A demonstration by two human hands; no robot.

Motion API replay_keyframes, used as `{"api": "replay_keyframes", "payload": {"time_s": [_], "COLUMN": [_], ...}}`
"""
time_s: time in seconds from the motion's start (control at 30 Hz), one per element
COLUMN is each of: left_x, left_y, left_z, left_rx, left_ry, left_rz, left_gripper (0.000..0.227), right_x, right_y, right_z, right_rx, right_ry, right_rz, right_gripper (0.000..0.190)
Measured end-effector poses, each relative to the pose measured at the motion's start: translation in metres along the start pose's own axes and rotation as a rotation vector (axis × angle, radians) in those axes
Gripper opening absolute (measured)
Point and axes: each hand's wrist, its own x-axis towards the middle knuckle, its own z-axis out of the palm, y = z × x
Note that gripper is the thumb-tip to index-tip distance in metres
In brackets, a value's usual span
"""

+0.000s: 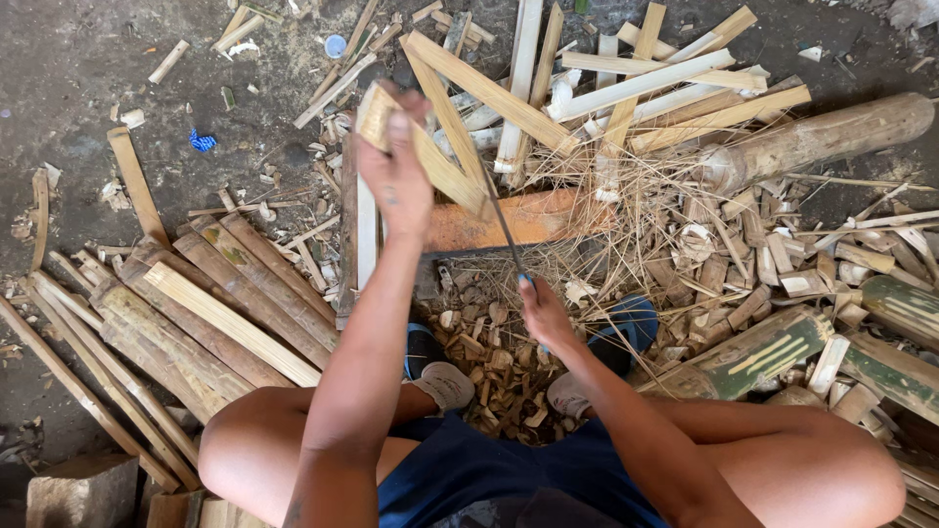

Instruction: The person sits on the ground and uses a long knife to split bamboo sections into thin strips. They repeatedly position bamboo pieces on a wooden block, strike them with the knife, and separate the resulting strips.

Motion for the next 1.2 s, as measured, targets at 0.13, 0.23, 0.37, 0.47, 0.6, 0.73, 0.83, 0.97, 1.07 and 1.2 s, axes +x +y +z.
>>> {"api": "replay_keyframes", "payload": {"time_s": [0.13,0.23,0.37,0.47,0.6,0.73,0.83,0.97,1.07,1.2], "left_x": [0.014,0.01,0.016,0.023,0.031,0.029,0.033,0.038,0.036,0.027], "left_y": [0.024,0.027,0.021,0.02,0.018,0.01,0.005,0.014,0.029,0.042], "left_z": [0.001,-0.007,-0.024,-0.032,-0.033,-0.04,-0.042,-0.037,-0.033,-0.025], "left_rx": [-0.098,-0.036,-0.1,-0.137,-0.218,-0.321,-0.344,-0.286,-0.073,0.219], "left_ry": [0.012,0.045,0.09,0.111,-0.086,-0.231,-0.218,-0.157,-0.196,-0.452], "left_rz": [0.046,0.073,0.077,0.036,-0.009,-0.049,-0.079,-0.079,-0.127,-0.125], "left_gripper": [0.033,0.03,0.033,0.035,0.04,0.041,0.042,0.041,0.045,0.07], "right_x": [-0.008,-0.008,0.02,0.043,0.043,0.01,0.014,0.051,0.063,0.032], "right_y": [-0.058,-0.065,-0.034,-0.016,-0.028,-0.03,-0.013,0.025,0.027,-0.023], "right_z": [0.013,0.035,0.045,0.022,-0.007,0.011,0.027,0.009,-0.013,-0.022], "right_rx": [-0.032,0.077,-0.082,-0.127,-0.219,-0.038,0.033,-0.271,-0.248,-0.151], "right_ry": [-0.038,-0.01,0.098,0.042,-0.023,-0.035,0.006,0.057,-0.043,-0.106], "right_rz": [-0.371,-0.602,-0.304,0.09,-0.022,-0.553,-0.593,-0.087,0.128,0.015], "right_gripper": [0.058,0.058,0.053,0.063,0.054,0.049,0.056,0.058,0.061,0.06]}}
